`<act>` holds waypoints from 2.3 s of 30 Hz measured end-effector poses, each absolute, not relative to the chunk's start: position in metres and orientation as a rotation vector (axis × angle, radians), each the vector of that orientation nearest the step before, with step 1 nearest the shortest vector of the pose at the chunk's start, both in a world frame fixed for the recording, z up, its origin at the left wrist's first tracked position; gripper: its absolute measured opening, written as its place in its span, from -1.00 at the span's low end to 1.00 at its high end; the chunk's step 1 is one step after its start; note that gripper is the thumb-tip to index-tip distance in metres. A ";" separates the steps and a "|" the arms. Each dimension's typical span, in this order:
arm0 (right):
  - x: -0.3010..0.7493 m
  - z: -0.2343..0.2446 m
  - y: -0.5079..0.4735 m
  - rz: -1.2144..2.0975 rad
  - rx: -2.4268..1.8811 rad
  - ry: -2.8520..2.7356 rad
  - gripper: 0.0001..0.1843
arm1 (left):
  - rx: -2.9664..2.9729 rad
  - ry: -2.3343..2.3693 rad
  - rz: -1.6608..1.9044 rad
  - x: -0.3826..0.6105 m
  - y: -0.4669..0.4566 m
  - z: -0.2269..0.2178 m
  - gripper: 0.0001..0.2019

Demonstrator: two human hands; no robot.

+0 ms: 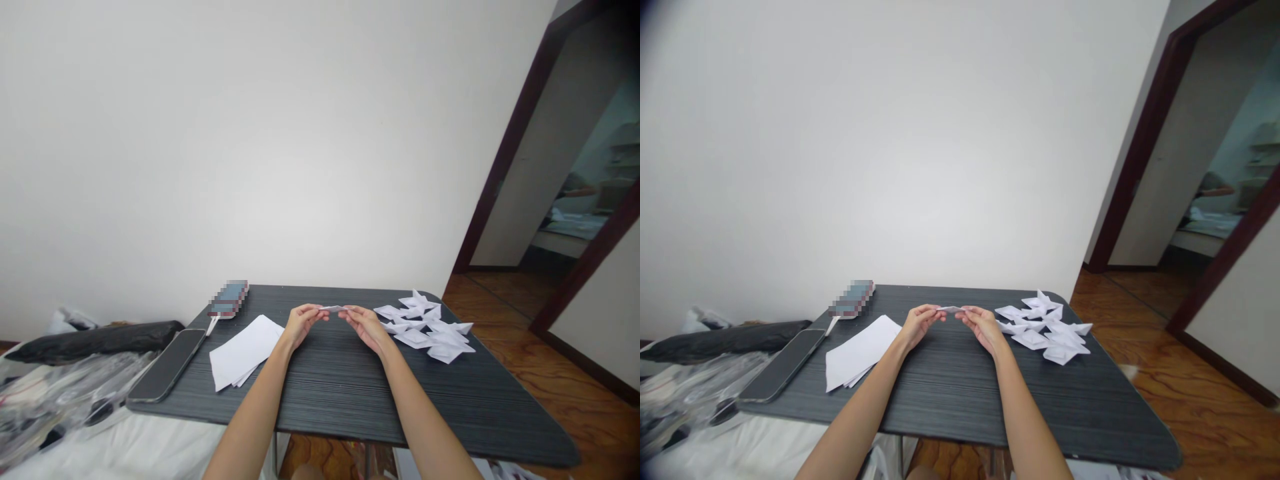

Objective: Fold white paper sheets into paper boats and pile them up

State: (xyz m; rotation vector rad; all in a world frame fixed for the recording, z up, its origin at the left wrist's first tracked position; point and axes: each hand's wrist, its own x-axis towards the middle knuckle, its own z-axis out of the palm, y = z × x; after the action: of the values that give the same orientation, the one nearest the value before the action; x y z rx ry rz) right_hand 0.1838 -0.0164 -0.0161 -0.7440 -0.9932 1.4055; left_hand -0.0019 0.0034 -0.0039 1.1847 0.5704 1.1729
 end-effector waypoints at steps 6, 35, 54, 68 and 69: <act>0.183 -0.035 -0.004 0.873 -1.168 -1.191 -0.75 | 1.526 1.075 1.291 -0.002 0.019 -0.021 -0.76; 0.155 -0.012 -0.051 -0.190 -1.732 -2.349 -0.68 | 2.970 1.698 0.162 0.034 -0.037 -0.003 -0.76; 0.140 -0.016 -0.048 -0.089 -1.925 -2.077 -0.61 | 2.879 1.719 0.372 0.021 -0.026 -0.012 -0.76; 0.156 -0.024 -0.033 -0.013 -1.776 -1.940 -0.62 | 2.632 1.453 0.722 0.021 0.005 -0.009 -0.73; 0.158 -0.026 -0.030 0.001 -1.755 -1.918 -0.61 | 2.633 1.366 0.761 0.022 0.008 -0.011 -0.71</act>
State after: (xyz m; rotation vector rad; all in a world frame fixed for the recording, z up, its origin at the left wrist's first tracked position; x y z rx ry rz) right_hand 0.1580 -0.0304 -0.0263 -1.7551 -1.9180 0.0013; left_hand 0.0220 0.0082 -0.0109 2.6333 1.3660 0.7613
